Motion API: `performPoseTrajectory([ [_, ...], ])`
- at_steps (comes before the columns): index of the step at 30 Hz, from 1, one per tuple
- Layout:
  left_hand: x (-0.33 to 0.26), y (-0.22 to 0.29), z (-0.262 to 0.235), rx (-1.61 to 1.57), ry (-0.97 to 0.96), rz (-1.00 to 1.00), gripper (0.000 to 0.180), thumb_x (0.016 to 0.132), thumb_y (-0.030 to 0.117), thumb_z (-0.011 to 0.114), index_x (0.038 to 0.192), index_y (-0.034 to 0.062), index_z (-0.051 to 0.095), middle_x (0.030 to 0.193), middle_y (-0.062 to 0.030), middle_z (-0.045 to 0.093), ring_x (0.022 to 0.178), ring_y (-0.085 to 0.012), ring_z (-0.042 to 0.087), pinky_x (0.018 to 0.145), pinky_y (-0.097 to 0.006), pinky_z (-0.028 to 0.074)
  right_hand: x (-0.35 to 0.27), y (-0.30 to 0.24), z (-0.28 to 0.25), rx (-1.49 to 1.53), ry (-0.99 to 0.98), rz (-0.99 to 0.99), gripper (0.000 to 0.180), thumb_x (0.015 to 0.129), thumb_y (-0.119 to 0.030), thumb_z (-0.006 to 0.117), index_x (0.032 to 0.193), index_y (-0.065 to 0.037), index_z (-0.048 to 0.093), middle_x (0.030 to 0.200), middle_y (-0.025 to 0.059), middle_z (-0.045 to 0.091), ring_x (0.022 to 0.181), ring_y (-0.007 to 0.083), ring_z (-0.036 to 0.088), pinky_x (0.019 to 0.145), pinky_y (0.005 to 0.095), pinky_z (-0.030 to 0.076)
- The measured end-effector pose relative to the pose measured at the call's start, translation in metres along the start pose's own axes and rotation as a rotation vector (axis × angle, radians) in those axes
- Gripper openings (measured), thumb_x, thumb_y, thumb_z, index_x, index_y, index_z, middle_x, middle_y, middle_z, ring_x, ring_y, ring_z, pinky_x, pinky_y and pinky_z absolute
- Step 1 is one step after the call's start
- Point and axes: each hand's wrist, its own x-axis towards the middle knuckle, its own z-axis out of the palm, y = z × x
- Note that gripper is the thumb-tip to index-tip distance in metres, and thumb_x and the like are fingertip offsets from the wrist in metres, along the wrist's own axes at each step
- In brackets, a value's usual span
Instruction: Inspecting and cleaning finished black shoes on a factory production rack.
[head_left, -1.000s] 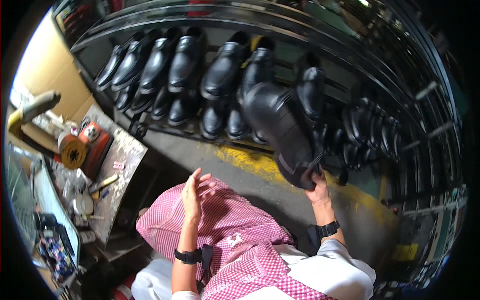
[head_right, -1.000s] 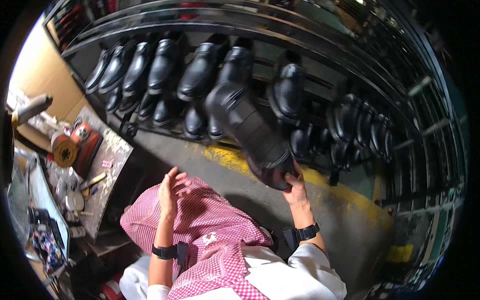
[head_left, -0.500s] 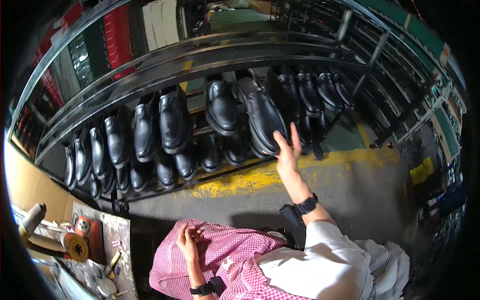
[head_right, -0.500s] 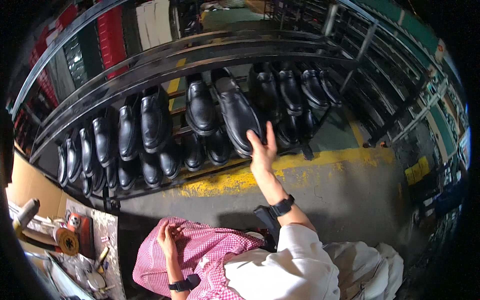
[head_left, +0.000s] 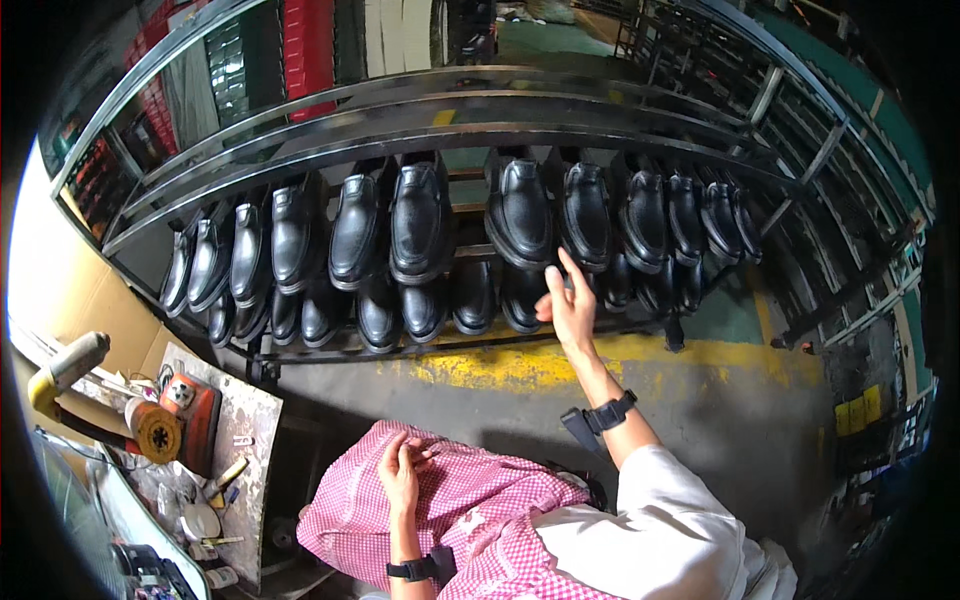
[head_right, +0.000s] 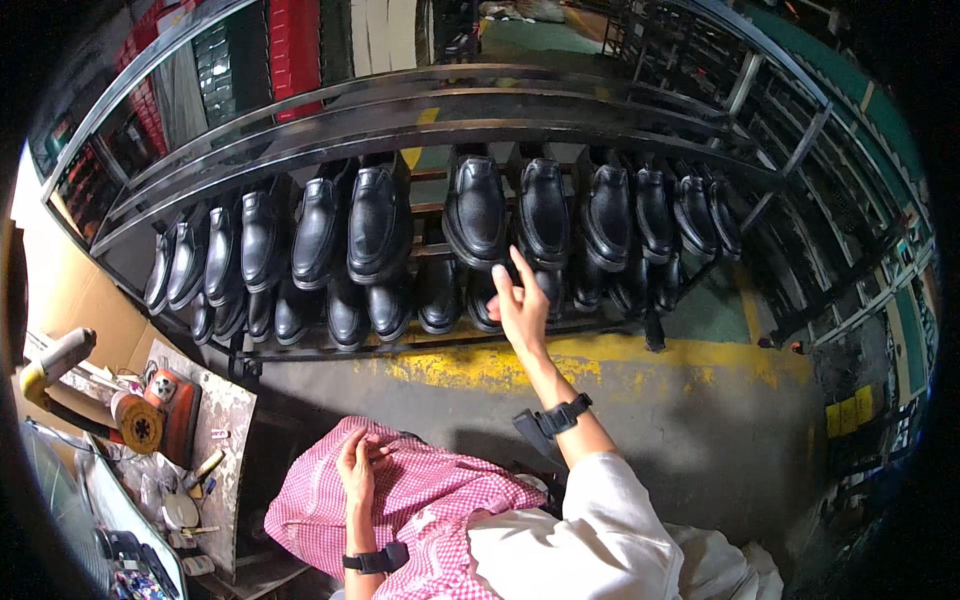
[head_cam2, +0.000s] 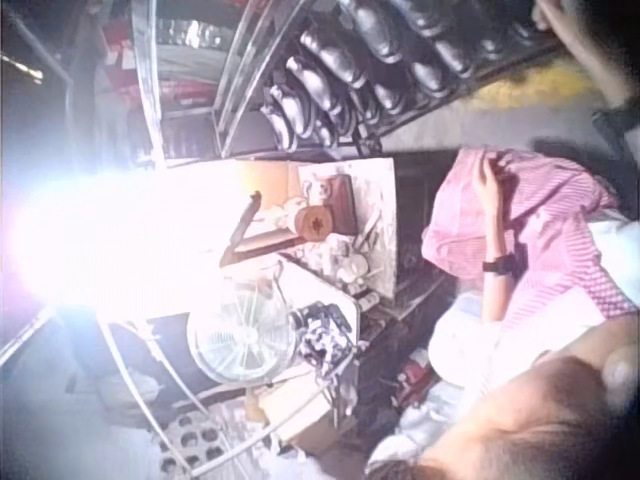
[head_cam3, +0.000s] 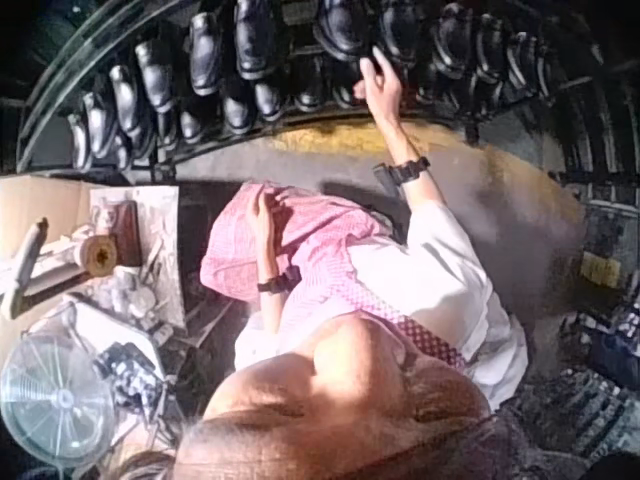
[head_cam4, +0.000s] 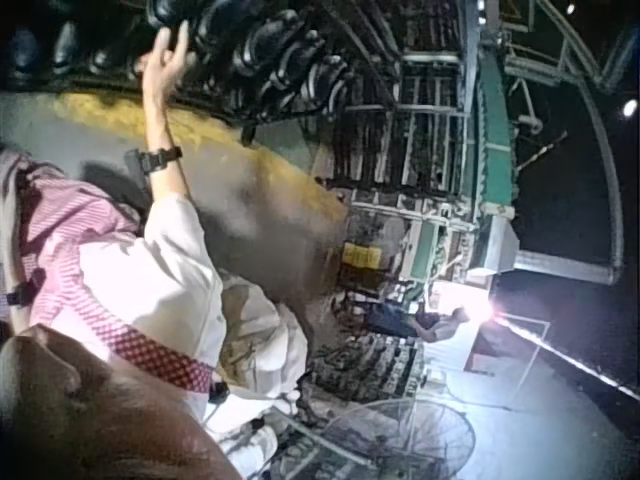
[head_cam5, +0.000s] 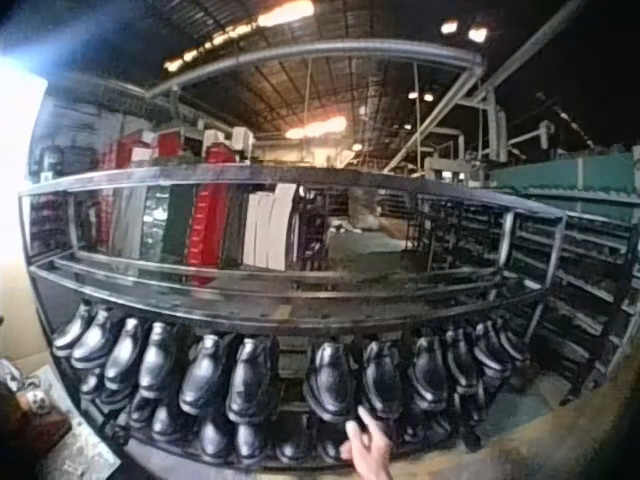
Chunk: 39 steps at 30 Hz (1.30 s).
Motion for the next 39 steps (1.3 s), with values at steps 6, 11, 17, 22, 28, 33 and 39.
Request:
performPoseTrajectory([
  [6,-0.001,0.001,0.0,-0.001,0.009,0.01,0.028,0.093,0.009,0.039,0.118,-0.0005,0.046,0.093,-0.0112,0.059,0.074,-0.0174,0.062,0.063,-0.028,0.055,0.032,-0.015,0.045,0.35,0.098,0.287,0.077,0.076,-0.04,0.065,0.136,-0.017,0.023,0.109,0.0169,0.053,0.057,0.0246,0.062,0.041,0.0277,0.051],
  [11,-0.003,0.001,0.001,0.004,0.035,-0.001,0.028,0.093,0.009,0.04,0.118,-0.0004,0.047,0.093,-0.0125,0.06,0.074,-0.0175,0.062,0.064,-0.029,0.055,0.023,-0.004,0.036,0.675,0.041,0.276,0.05,0.077,-0.014,0.062,0.123,-0.009,0.04,0.096,0.0166,0.059,0.057,0.0272,0.062,0.046,0.029,0.051],
  [17,-0.002,0.007,0.001,-0.061,0.04,-0.032,0.028,0.093,0.009,0.04,0.118,-0.0004,0.046,0.095,-0.0131,0.059,0.073,-0.0188,0.062,0.063,-0.029,0.055,-0.044,0.041,-0.04,1.022,-0.102,0.703,0.034,0.074,-0.022,0.061,0.104,-0.008,0.054,0.093,0.0125,0.062,0.075,0.0294,0.061,0.049,0.0398,0.05],
  [22,-0.004,0.038,-0.001,-0.331,0.049,-0.021,0.05,0.091,0.042,0.039,0.13,0.0113,0.036,0.111,-0.0139,0.053,0.086,-0.0223,0.061,0.067,-0.035,0.055,-0.078,0.035,-0.036,0.901,-0.545,0.689,0.071,0.062,-0.012,0.061,0.129,-0.004,0.04,0.12,0.0132,0.051,0.096,0.0299,0.057,0.064,0.0488,0.053],
  [28,-0.017,0.049,-0.02,-0.442,0.206,0.35,0.056,0.089,0.049,0.04,0.131,0.0122,0.036,0.131,-0.0036,0.043,0.118,-0.0222,0.043,0.098,-0.039,0.036,-0.092,0.014,0.042,0.253,-1.429,0.276,0.075,0.073,-0.019,0.066,0.135,0.0,0.028,0.133,0.0131,0.037,0.125,0.0245,0.033,0.105,0.0376,0.026],
  [33,-0.018,0.072,-0.053,-0.326,0.6,0.216,0.026,0.088,0.033,0.054,0.088,0.0065,0.052,0.071,-0.0039,0.052,0.063,-0.0139,0.045,0.052,-0.03,0.038,-0.12,0.024,0.096,0.343,-1.34,0.668,0.059,0.078,-0.022,0.066,0.126,-0.001,0.04,0.125,0.0075,0.043,0.121,0.0178,0.034,0.103,0.0315,0.023],
  [39,-0.019,0.112,-0.069,-0.289,0.511,0.219,0.041,0.087,0.033,0.053,0.114,0.0042,0.044,0.074,0.0003,0.049,0.054,-0.0066,0.041,0.049,-0.02,0.037,-0.139,0.014,0.156,0.638,-1.238,0.964,0.057,0.081,-0.019,0.061,0.126,0.008,0.036,0.118,0.0149,0.052,0.105,0.0203,0.054,0.092,0.0315,0.042],
])
